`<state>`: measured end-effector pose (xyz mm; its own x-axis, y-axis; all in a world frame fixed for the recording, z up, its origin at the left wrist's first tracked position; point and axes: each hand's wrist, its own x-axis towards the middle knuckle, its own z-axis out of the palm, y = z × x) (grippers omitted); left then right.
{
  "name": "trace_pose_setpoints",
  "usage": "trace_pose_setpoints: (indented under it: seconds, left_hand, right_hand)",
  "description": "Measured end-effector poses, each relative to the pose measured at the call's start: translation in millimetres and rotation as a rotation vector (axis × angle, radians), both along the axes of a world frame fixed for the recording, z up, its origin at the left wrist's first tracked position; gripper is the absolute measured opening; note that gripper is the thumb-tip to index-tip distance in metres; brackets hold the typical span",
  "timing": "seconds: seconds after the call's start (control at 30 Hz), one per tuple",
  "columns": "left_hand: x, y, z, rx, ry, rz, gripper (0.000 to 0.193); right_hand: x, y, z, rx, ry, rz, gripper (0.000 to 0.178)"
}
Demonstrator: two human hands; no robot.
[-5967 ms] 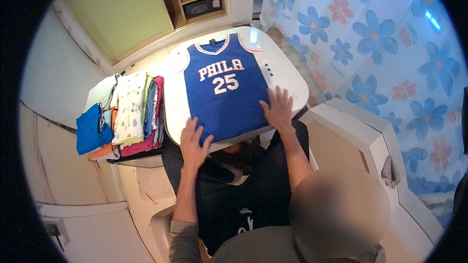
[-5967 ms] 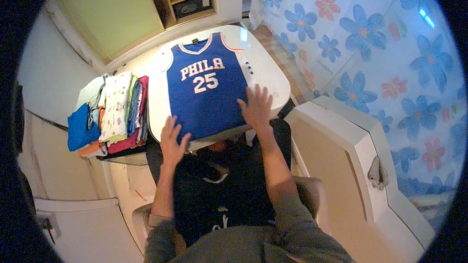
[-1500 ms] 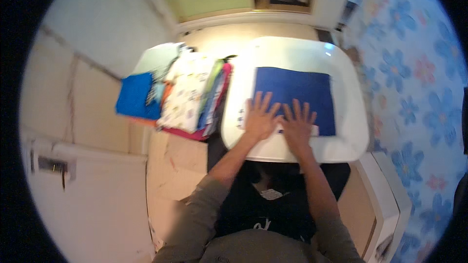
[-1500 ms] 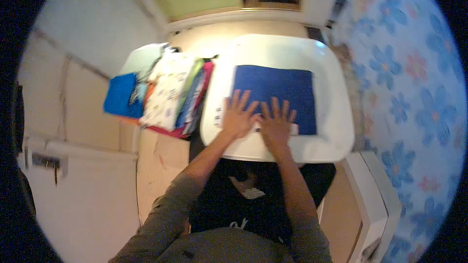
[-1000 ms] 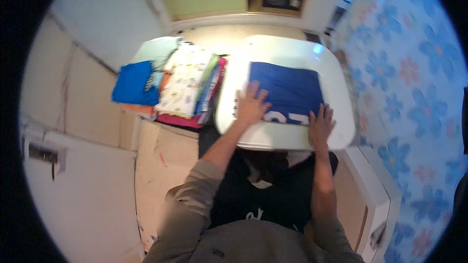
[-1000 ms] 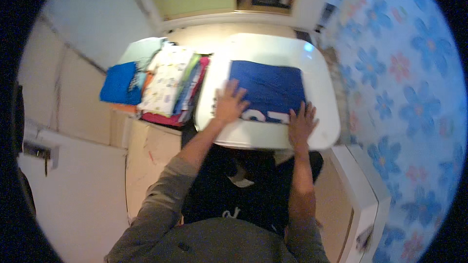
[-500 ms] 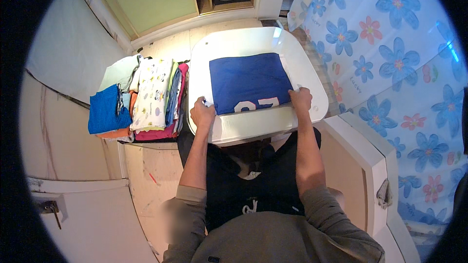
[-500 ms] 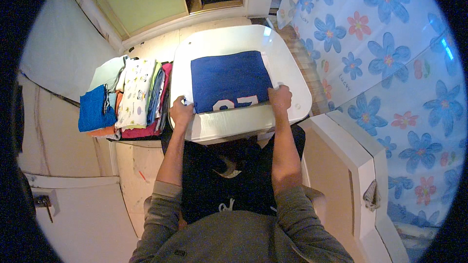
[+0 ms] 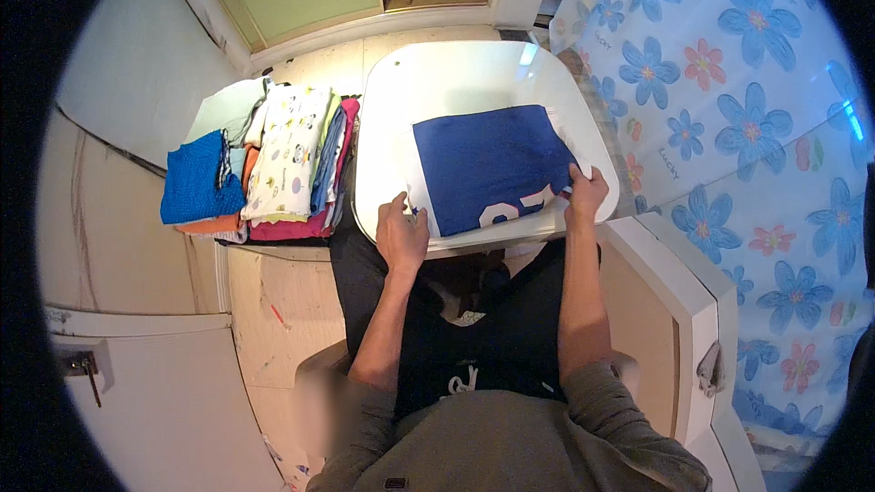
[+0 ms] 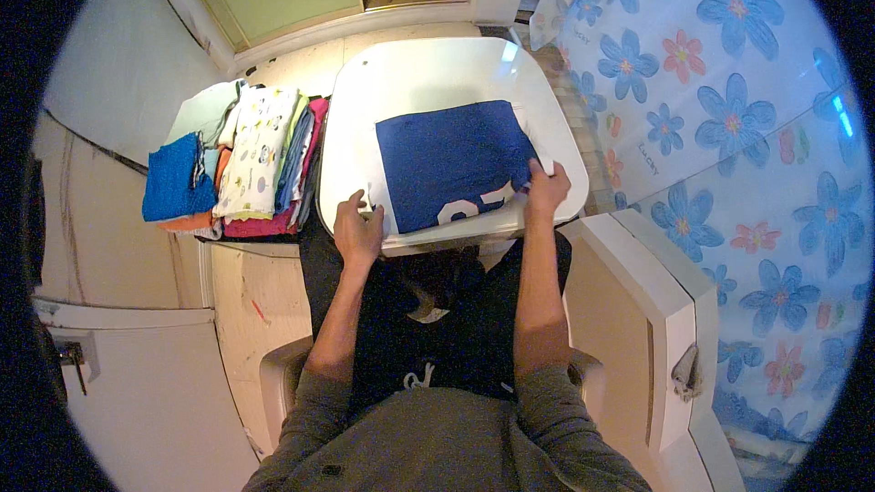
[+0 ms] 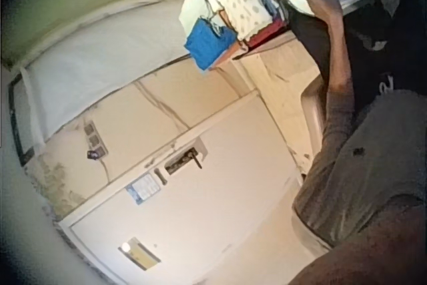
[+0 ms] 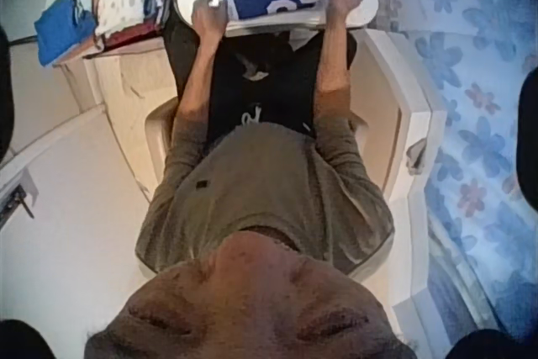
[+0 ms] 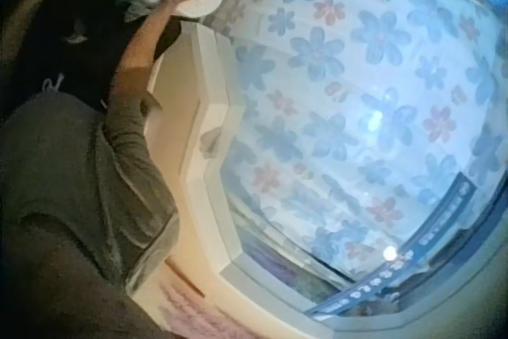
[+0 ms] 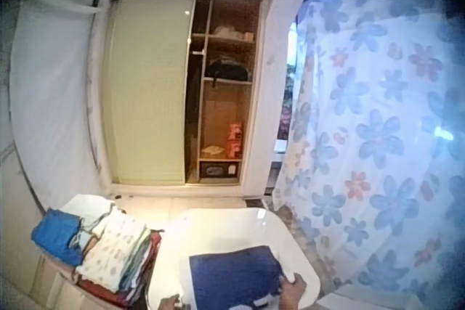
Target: The person folds a blue basketball jersey, a striped shirt, a brown shirt, and a patterned cloth on a white surface. Each item is smoothed, folded into a compact rectangle, and placed on a growing stack to the left.
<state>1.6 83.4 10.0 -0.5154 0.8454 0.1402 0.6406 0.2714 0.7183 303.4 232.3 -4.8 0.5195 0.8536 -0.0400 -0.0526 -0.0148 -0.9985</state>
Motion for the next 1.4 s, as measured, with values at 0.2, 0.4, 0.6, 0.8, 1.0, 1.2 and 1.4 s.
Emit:
trace_pose_setpoints:
  seconds: [0.2,0.4,0.6,0.8,1.0,1.2,1.4]
  left_hand:
    - [-18,17,-27,0.083,-0.803,0.084,0.041]
    - [-37,28,-7,0.061,-1.267,0.143,0.035]
    - [-41,50,2,-0.05,-1.111,0.109,0.057]
    - [-52,105,-7,-0.148,-0.7,0.095,0.072]
    - [-53,159,-5,-0.135,-0.463,0.028,0.081]
    - [-36,177,3,-0.175,-0.274,-0.049,0.079]
    - [-41,188,-19,-0.015,-0.609,-0.031,0.076]
  right_hand:
    - [-144,-32,31,0.375,-0.842,0.417,0.02]
    - [-188,-85,9,0.252,-1.223,0.958,0.027]
    - [-184,-89,-1,0.277,-1.17,0.88,0.034]
    - [-182,-107,3,0.37,-1.103,0.805,0.042]
    - [-191,-113,4,0.492,-1.084,0.748,0.059]
    - [-188,-117,-6,0.498,-1.065,0.766,0.057]
    - [-189,-119,-3,0.389,-1.044,0.873,0.054]
